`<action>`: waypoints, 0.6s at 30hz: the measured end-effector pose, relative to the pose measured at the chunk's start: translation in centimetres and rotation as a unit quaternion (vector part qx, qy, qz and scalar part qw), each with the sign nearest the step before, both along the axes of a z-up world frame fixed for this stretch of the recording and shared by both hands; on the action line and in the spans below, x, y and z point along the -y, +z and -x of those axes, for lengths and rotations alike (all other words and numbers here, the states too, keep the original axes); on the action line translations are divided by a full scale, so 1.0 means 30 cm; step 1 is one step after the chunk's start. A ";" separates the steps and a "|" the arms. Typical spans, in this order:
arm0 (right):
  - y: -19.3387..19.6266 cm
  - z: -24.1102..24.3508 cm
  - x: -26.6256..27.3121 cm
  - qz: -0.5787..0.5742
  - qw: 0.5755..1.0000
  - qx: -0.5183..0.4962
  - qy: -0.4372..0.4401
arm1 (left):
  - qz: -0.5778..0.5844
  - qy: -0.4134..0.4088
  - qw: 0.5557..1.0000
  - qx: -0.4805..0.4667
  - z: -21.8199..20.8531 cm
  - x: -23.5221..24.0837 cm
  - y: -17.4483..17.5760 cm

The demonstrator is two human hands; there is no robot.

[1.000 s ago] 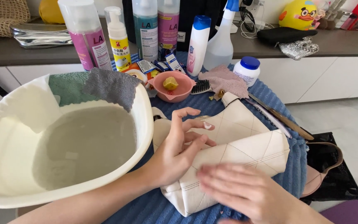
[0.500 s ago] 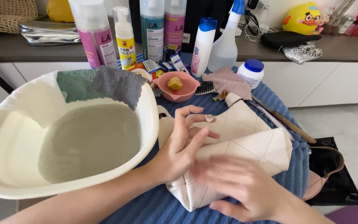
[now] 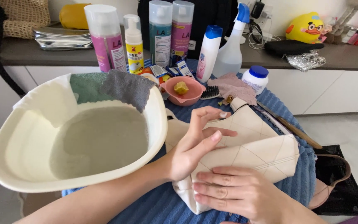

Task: Cleaning a white quilted leather bag by wiping it with a sponge and cleaning solution at a workbench.

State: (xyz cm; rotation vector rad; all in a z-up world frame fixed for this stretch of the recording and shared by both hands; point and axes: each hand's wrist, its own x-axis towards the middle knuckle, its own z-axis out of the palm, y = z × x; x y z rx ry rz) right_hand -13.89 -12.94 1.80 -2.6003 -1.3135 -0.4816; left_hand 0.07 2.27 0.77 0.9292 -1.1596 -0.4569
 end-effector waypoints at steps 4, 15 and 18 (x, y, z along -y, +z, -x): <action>-0.015 -0.005 0.001 0.022 0.999 0.000 0.023 | -0.005 -0.038 0.999 -0.032 0.009 -0.011 0.024; -0.006 -0.015 -0.026 -0.020 0.991 0.059 -0.118 | 0.041 -0.070 0.997 -0.010 -0.005 0.005 -0.008; -0.017 -0.016 -0.013 -0.017 0.999 0.031 -0.003 | 0.050 -0.069 0.996 -0.034 -0.007 0.020 -0.024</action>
